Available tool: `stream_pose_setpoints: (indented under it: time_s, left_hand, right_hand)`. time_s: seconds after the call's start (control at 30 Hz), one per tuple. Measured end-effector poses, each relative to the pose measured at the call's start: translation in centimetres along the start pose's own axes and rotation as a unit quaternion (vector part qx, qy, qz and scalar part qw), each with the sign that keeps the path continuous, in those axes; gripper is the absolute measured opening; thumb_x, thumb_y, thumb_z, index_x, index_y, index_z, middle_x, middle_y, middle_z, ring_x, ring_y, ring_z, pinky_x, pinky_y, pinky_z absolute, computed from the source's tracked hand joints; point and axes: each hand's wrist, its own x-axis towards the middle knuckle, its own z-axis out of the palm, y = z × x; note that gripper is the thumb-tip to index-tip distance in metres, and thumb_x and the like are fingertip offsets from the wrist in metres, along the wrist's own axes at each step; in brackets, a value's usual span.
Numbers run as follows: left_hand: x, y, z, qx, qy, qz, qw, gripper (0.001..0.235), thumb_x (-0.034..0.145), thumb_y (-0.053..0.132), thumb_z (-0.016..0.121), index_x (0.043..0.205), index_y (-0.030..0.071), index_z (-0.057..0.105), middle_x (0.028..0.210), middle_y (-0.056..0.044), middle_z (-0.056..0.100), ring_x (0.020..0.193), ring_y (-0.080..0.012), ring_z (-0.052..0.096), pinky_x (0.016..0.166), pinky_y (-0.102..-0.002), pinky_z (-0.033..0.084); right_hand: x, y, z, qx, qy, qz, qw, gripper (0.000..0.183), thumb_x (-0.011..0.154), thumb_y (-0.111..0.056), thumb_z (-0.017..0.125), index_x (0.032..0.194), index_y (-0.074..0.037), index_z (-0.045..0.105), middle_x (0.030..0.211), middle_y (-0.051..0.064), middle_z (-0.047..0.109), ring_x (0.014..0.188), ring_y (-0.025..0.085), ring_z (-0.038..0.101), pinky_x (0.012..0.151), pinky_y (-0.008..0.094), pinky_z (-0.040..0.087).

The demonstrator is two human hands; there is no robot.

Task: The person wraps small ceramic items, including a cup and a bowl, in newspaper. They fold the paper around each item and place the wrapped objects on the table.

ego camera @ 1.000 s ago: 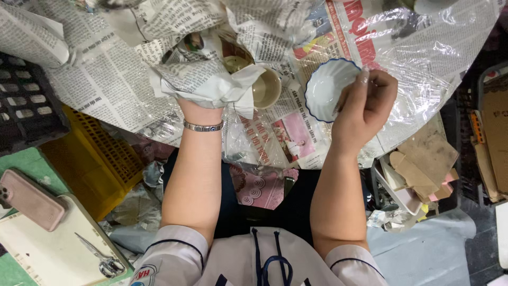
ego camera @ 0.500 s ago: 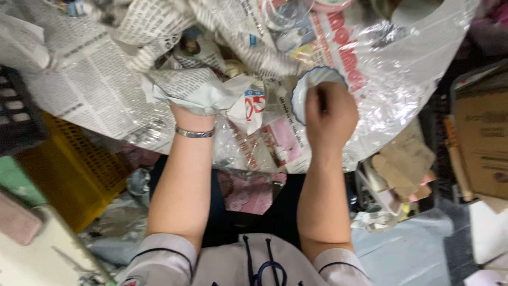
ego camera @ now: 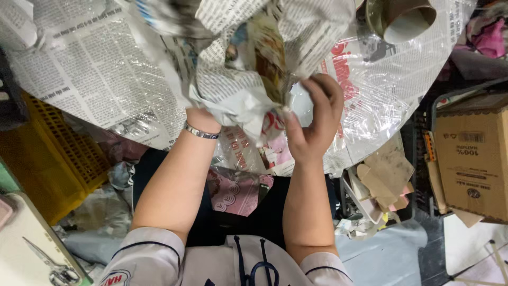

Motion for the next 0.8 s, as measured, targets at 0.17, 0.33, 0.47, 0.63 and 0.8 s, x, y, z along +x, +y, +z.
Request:
stream_pose_setpoints:
  time_s: [0.17, 0.33, 0.47, 0.63, 0.8]
  left_hand:
    - [-1.3, 0.0, 4.4, 0.043, -0.059, -0.072, 0.995, 0.054, 0.109, 0.052, 0.041, 0.138, 0.006, 0.042, 0.137, -0.012, 0.050, 0.129, -0.0260, 0.050, 0.112, -0.040, 0.044]
    - [-2.4, 0.4, 5.9, 0.065, -0.068, -0.088, 0.992, 0.063, 0.108, 0.057, 0.040, 0.143, 0.005, 0.038, 0.144, -0.013, 0.046, 0.135, -0.0270, 0.046, 0.116, -0.041, 0.041]
    - [-3.0, 1.4, 6.0, 0.065, -0.056, -0.076, 0.993, 0.070, 0.107, 0.061, 0.040, 0.148, 0.004, 0.034, 0.149, -0.014, 0.043, 0.139, -0.0277, 0.043, 0.119, -0.041, 0.038]
    - [-2.3, 1.6, 7.4, 0.076, -0.080, -0.073, 0.991, 0.080, 0.105, 0.065, 0.039, 0.154, 0.003, 0.030, 0.156, -0.015, 0.039, 0.145, -0.0287, 0.040, 0.123, -0.041, 0.035]
    - [-2.2, 2.4, 7.1, 0.068, -0.043, -0.039, 0.996, 0.090, 0.104, 0.070, 0.039, 0.159, 0.001, 0.025, 0.162, -0.016, 0.035, 0.151, -0.0297, 0.036, 0.127, -0.042, 0.032]
  right_hand:
    - [-0.7, 0.8, 1.2, 0.134, 0.058, 0.045, 0.988, 0.084, 0.090, -0.030, 0.082, 0.155, -0.006, 0.035, 0.159, 0.013, 0.031, 0.148, 0.027, 0.040, 0.125, 0.043, 0.033]
    - [-1.4, 4.0, 0.7, 0.355, 0.048, 0.192, 0.913, 0.043, 0.097, -0.013, 0.077, 0.135, 0.000, 0.063, 0.130, 0.013, 0.066, 0.124, 0.020, 0.063, 0.115, 0.032, 0.047]
    - [-3.1, 4.8, 0.0, 0.273, 0.096, 0.192, 0.938, 0.024, 0.093, -0.001, 0.082, 0.111, 0.001, 0.067, 0.105, 0.003, 0.065, 0.093, 0.011, 0.061, 0.088, 0.024, 0.049]
    - [-2.4, 4.9, -0.7, 0.187, 0.154, 0.190, 0.951, 0.014, 0.101, -0.001, 0.078, 0.111, 0.002, 0.069, 0.105, 0.004, 0.065, 0.090, 0.010, 0.057, 0.086, 0.024, 0.046]
    - [-1.7, 5.1, -0.8, 0.223, 0.207, 0.186, 0.934, 0.014, 0.109, -0.004, 0.069, 0.120, 0.001, 0.062, 0.111, 0.004, 0.062, 0.101, 0.011, 0.057, 0.095, 0.027, 0.048]
